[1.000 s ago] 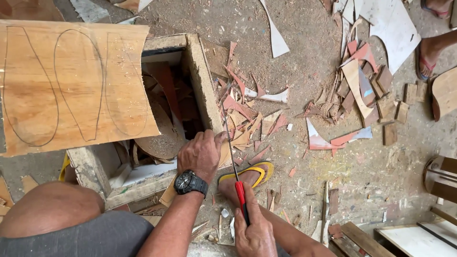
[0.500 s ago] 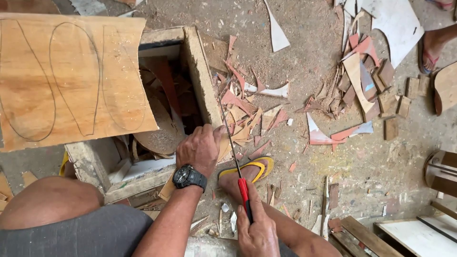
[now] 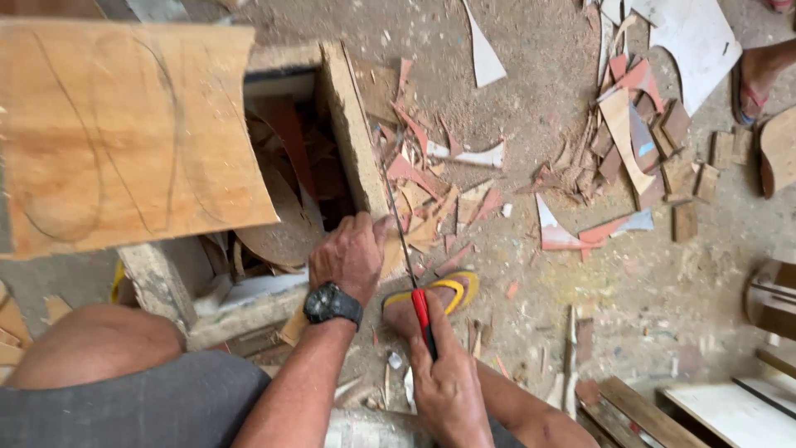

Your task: Cutting curved templates out of thin plywood sheets using a manual hand saw.

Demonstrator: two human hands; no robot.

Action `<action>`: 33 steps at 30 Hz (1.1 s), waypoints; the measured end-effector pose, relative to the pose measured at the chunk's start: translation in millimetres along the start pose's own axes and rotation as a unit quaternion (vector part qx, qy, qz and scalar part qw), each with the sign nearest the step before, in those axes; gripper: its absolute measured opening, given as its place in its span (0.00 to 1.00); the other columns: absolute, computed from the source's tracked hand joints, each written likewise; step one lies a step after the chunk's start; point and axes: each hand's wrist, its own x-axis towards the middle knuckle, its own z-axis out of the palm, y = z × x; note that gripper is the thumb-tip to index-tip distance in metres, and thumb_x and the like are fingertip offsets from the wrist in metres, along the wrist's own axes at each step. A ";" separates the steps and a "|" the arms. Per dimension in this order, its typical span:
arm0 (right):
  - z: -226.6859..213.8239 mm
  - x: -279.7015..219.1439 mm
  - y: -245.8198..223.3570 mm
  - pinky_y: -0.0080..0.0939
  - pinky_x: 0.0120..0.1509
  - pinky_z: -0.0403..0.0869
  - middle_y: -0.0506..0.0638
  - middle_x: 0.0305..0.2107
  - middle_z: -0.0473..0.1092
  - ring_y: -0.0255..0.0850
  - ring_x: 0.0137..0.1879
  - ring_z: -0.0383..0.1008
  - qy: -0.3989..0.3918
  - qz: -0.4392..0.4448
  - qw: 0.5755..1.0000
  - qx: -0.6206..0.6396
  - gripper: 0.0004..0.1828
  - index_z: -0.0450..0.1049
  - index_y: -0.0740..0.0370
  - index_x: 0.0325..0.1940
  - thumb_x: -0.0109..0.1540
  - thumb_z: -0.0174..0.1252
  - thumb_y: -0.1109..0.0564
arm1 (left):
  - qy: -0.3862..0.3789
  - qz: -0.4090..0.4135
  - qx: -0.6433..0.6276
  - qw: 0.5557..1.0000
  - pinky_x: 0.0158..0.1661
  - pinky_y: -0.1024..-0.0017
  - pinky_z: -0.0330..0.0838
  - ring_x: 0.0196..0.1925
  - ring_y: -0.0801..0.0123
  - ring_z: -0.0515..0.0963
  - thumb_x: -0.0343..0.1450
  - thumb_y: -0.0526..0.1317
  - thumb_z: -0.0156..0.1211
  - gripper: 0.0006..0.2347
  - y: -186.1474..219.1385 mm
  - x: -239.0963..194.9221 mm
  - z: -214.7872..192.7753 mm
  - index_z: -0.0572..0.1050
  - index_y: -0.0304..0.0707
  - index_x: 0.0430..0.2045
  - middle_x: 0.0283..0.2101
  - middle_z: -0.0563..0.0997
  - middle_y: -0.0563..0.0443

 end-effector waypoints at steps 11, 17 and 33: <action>0.8 51.0 -55.5 0.57 0.59 0.73 0.64 0.59 0.69 0.62 0.60 0.74 -0.028 0.053 0.998 -0.012 0.35 0.49 0.46 0.81 0.67 0.44 0.52 | 0.042 -0.003 -0.019 0.999 0.22 0.52 0.71 0.24 0.48 0.78 0.78 0.56 0.46 0.20 6.4 1.3 -3.9 0.74 0.41 0.26 0.27 0.79 0.45; -5.8 18.8 -52.0 0.57 0.53 0.71 0.61 0.59 0.72 0.65 0.55 0.77 -0.048 0.089 0.993 -0.065 0.39 0.43 0.32 0.82 0.67 0.43 0.51 | 0.066 0.010 0.007 0.998 0.19 0.59 0.70 0.19 0.57 0.77 0.78 0.58 0.44 0.21 -2.1 1.2 14.5 0.73 0.44 0.24 0.24 0.78 0.50; 2.1 35.7 -70.4 0.50 0.50 0.72 0.61 0.43 0.77 0.53 0.45 0.78 -0.022 0.128 0.991 -0.025 0.38 0.47 0.40 0.83 0.67 0.43 0.51 | 0.055 0.011 0.007 0.998 0.20 0.58 0.70 0.20 0.57 0.76 0.78 0.56 0.46 0.19 0.4 1.3 7.4 0.72 0.45 0.25 0.23 0.76 0.50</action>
